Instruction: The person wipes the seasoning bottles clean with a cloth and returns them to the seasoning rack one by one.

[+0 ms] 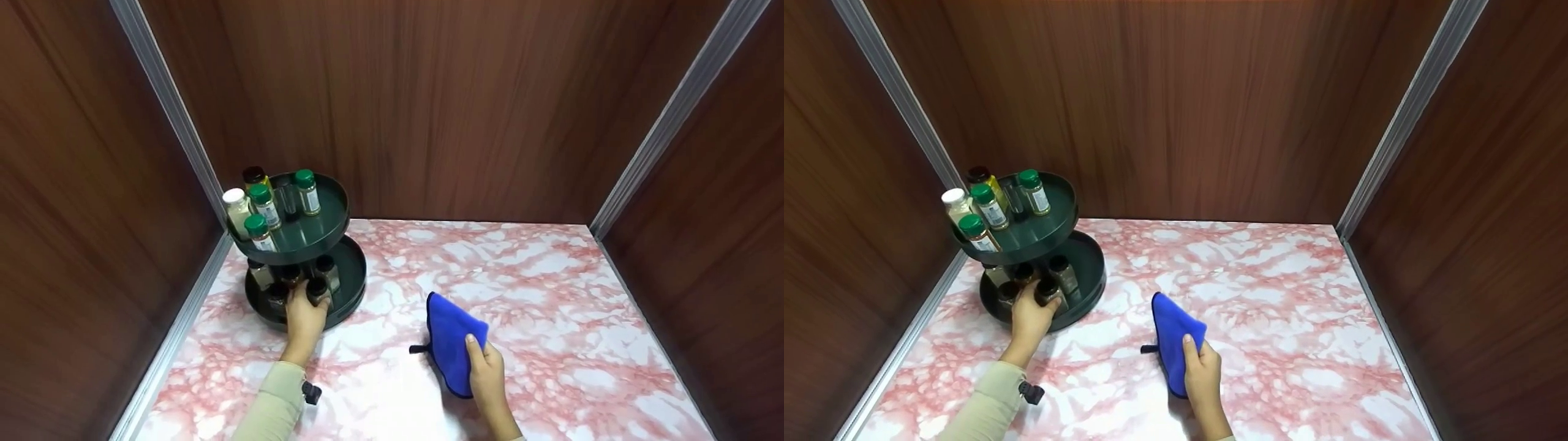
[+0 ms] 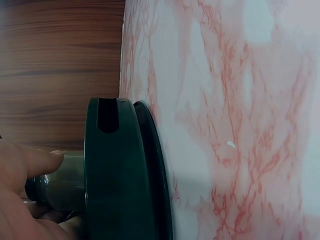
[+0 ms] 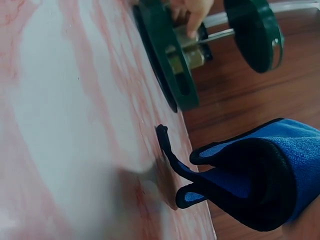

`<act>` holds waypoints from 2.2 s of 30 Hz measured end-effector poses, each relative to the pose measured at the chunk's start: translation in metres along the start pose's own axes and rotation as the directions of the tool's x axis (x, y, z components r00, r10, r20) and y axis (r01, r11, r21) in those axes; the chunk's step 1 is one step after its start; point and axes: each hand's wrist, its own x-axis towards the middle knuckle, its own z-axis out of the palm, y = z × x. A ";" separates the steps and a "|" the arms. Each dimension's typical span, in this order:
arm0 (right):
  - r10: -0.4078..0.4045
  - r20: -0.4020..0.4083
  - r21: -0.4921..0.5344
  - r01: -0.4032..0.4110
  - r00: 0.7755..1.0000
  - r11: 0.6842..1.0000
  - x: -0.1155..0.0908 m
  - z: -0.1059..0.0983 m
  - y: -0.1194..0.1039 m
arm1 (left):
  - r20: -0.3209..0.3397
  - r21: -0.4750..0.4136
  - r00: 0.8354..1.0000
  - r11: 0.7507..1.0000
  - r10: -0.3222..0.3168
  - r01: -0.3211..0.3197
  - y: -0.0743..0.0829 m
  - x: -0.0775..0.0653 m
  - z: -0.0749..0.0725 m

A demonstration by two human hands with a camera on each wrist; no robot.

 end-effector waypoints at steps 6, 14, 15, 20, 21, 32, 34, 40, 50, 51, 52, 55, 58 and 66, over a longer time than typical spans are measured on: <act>-0.006 0.005 0.001 0.006 1.000 1.000 0.004 -0.004 -0.003 | -0.019 0.019 1.000 1.000 0.008 -0.008 0.004 -0.002 -0.005; -0.035 -0.011 -0.083 0.034 0.999 0.996 0.012 -0.012 -0.002 | -0.029 0.036 0.998 0.998 0.051 -0.050 0.015 -0.001 -0.015; -0.033 -0.011 -0.095 0.031 0.999 0.995 0.013 -0.013 -0.002 | -0.031 0.040 0.998 0.998 0.059 -0.058 0.016 -0.001 -0.016; -0.018 -0.016 -0.148 0.015 1.000 0.989 0.017 -0.018 -0.003 | -0.071 0.084 0.987 0.987 0.143 -0.137 0.022 -0.003 -0.021; -0.020 -0.014 -0.156 0.017 1.000 0.988 0.018 -0.019 -0.003 | -0.081 0.090 0.983 0.984 0.163 -0.156 0.023 -0.003 -0.022; -0.091 0.045 -0.264 0.100 0.995 0.959 0.030 -0.026 -0.005 | -0.120 0.079 0.909 0.917 0.399 -0.392 0.042 -0.012 -0.024; -0.101 0.059 -0.289 0.114 0.993 0.951 0.032 -0.026 -0.004 | -0.111 0.079 0.890 0.897 0.442 -0.435 0.044 -0.014 -0.023; -0.147 0.085 -0.393 0.169 0.985 0.904 0.036 -0.026 -0.002 | -0.057 0.050 0.849 0.851 0.526 -0.523 0.050 -0.020 -0.022; -0.176 0.129 -0.451 0.216 0.976 0.866 0.041 -0.022 0.001 | -0.003 0.054 0.795 0.794 0.607 -0.606 0.064 -0.032 -0.013; -0.171 0.130 -0.453 0.212 0.977 0.866 0.042 -0.022 0.001 | 0.004 0.056 0.792 0.791 0.610 -0.609 0.066 -0.034 -0.012; -0.168 0.128 -0.456 0.209 0.977 0.865 0.042 -0.021 0.000 | 0.009 0.054 0.789 0.787 0.615 -0.614 0.067 -0.035 -0.011; -0.152 0.107 -0.476 0.185 0.983 0.860 0.045 -0.020 -0.002 | 0.035 0.044 0.777 0.776 0.628 -0.629 0.069 -0.038 -0.008; -0.127 0.057 -0.500 0.139 0.990 0.855 0.049 -0.019 -0.004 | 0.079 0.043 0.769 0.769 0.634 -0.638 0.070 -0.042 -0.006; -0.113 -0.015 -0.543 0.087 0.993 0.835 0.062 -0.019 -0.011 | 0.148 0.051 0.734 0.736 0.663 -0.675 0.073 -0.047 -0.001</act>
